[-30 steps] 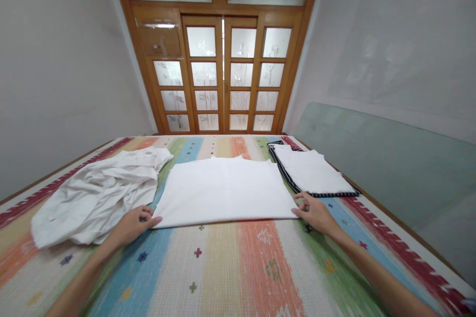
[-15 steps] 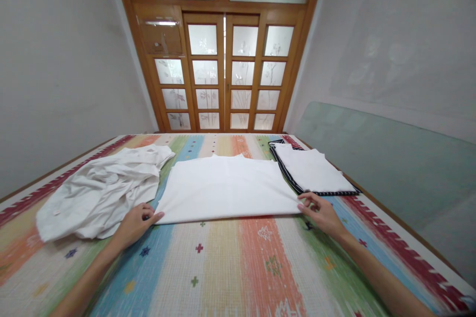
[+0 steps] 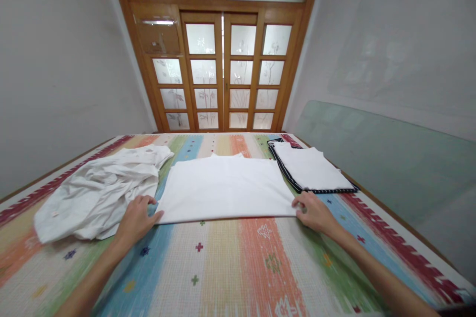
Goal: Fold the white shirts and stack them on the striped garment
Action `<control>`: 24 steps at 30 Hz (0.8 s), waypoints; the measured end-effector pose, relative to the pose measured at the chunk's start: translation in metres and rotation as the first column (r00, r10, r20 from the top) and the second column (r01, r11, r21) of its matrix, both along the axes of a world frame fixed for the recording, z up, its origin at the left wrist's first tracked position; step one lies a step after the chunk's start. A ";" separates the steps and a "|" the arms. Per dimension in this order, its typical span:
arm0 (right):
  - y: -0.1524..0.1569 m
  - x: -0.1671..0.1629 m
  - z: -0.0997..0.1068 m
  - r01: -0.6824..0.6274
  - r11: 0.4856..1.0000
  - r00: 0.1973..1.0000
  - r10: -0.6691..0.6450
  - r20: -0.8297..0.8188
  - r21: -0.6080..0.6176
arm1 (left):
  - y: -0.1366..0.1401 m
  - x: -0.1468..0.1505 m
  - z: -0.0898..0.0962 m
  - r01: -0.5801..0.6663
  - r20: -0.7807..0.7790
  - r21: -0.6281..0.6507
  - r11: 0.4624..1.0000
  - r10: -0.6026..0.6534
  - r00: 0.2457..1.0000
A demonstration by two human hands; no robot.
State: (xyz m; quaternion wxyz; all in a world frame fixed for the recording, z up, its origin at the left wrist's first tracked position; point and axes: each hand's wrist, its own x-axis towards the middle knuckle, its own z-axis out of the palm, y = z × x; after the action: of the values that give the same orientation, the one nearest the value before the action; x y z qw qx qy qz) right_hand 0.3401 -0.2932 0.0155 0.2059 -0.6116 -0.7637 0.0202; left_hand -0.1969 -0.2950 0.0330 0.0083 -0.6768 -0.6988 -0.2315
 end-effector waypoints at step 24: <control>0.179 -0.224 -0.011 -0.366 0.902 0.920 0.388 0.058 -0.227 | 0.028 0.199 -0.047 0.645 -0.150 -0.106 0.757 -0.654 0.742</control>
State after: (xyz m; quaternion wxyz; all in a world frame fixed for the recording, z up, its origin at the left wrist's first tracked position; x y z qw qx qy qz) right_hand 0.1160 -0.1146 0.0047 0.0925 -0.4709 -0.8704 0.1099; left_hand 0.0024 -0.2675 -0.0144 -0.0266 -0.8955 -0.4210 -0.1421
